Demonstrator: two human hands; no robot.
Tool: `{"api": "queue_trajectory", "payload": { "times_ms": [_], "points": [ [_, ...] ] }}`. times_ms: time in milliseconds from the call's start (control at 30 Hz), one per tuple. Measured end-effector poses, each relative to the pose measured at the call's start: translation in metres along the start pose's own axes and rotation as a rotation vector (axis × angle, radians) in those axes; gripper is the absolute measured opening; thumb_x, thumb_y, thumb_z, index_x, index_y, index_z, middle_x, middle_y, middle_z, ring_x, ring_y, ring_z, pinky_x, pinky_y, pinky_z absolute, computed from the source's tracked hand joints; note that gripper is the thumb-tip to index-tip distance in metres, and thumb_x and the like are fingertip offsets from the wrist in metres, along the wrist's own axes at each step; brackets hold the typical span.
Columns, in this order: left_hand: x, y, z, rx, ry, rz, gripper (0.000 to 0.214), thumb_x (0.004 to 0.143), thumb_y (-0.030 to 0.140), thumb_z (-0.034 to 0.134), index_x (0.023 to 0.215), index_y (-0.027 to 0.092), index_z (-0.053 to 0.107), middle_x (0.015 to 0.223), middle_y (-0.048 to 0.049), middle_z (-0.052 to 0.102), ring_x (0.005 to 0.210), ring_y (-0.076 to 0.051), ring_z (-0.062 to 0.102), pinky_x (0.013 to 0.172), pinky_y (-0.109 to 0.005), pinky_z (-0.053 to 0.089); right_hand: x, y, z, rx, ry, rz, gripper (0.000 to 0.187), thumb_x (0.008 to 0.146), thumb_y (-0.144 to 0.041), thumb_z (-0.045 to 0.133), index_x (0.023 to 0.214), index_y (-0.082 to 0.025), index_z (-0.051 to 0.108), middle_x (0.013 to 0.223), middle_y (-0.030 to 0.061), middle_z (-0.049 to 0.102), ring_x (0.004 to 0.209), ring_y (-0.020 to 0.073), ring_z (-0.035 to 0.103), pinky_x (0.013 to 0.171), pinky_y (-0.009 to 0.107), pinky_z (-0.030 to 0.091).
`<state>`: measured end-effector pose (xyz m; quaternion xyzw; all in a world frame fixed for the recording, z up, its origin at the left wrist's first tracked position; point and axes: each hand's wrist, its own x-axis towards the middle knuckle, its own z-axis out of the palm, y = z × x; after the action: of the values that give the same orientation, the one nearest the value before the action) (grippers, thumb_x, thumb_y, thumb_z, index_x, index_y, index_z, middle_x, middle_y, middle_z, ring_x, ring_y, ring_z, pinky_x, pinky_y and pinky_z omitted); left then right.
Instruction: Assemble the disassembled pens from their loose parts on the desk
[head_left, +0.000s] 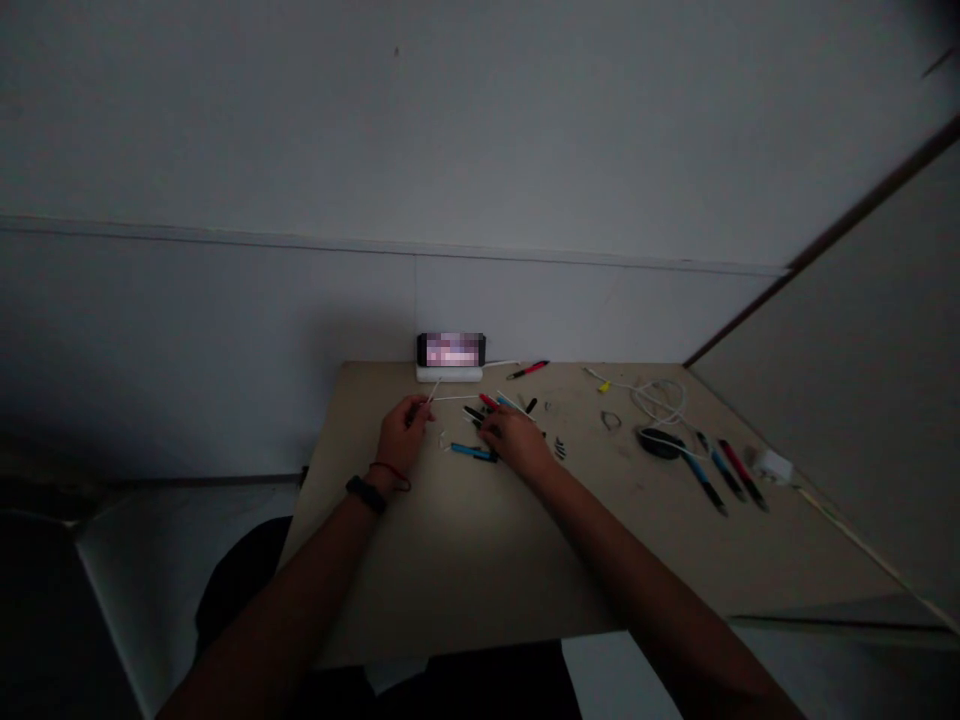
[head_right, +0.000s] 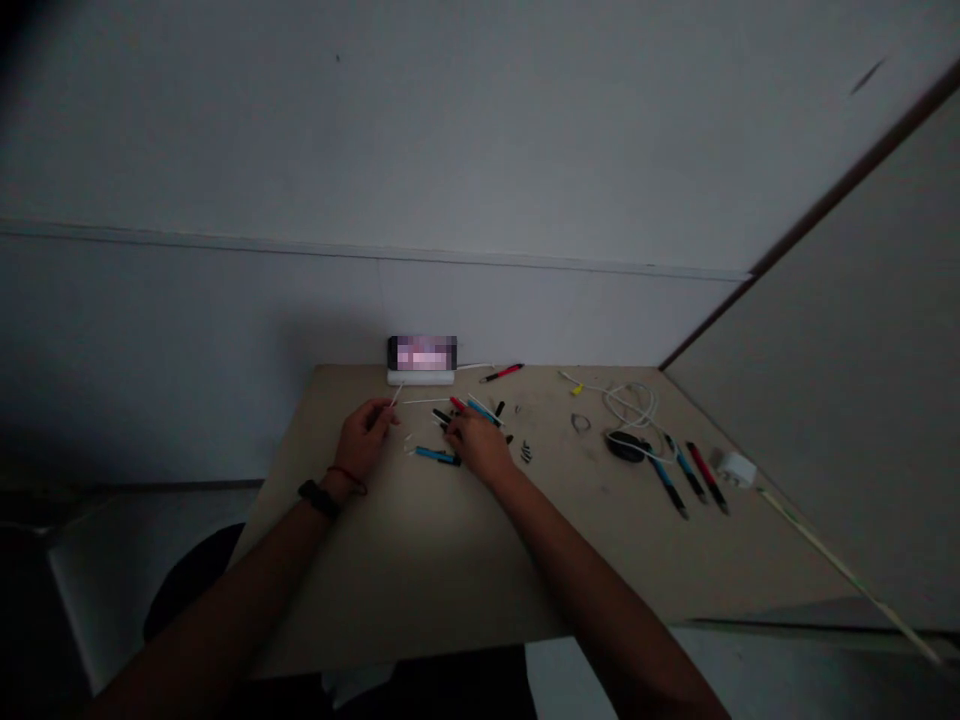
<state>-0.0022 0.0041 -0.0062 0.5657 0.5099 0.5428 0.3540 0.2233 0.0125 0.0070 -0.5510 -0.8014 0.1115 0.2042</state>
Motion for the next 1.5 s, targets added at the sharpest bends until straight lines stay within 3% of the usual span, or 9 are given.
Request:
{"api": "queue_trajectory", "payload": {
  "times_ms": [133,567,867,1500],
  "points": [
    [0.002,-0.001,0.000,-0.028,-0.012,-0.020,0.027,0.091,0.039,0.058,0.102,0.016,0.067,0.077,-0.0034,0.069,0.058,-0.013,0.057,0.057,-0.024,0.046,-0.003,-0.008,0.000,-0.024,-0.023,0.045,0.009,0.086,-0.019,0.069,0.083,-0.022,0.076,0.109,0.0088,0.068,0.088,0.0216,0.066,0.076,0.033,0.049],
    [0.001,0.000,0.000,0.007,-0.020,-0.044,0.028,0.092,0.038,0.058,0.107,0.015,0.066,0.081,-0.0045,0.069,0.063,-0.013,0.058,0.060,-0.023,0.048,-0.006,0.013,0.002,0.120,0.037,-0.029,0.002,0.083,-0.020,0.073,0.085,-0.021,0.074,0.098,0.0065,0.068,0.088,0.0206,0.063,0.078,0.033,0.047],
    [0.002,-0.002,-0.001,0.032,-0.017,-0.035,0.028,0.091,0.039,0.059,0.103,0.015,0.066,0.082,-0.0050,0.069,0.061,-0.012,0.056,0.058,-0.023,0.048,-0.006,0.025,-0.018,0.221,0.314,0.122,0.012,0.089,-0.022,0.062,0.092,-0.019,0.074,0.092,0.0079,0.071,0.083,0.0206,0.065,0.077,0.031,0.049],
    [-0.003,0.005,0.000,0.110,-0.060,0.014,0.025,0.090,0.040,0.061,0.095,0.016,0.067,0.078,-0.0030,0.069,0.068,-0.014,0.061,0.063,-0.025,0.048,-0.002,0.033,-0.008,0.085,0.170,0.073,0.014,0.089,-0.015,0.064,0.097,-0.016,0.075,0.097,0.0092,0.071,0.086,0.0197,0.063,0.081,0.029,0.045]
  ]
}}
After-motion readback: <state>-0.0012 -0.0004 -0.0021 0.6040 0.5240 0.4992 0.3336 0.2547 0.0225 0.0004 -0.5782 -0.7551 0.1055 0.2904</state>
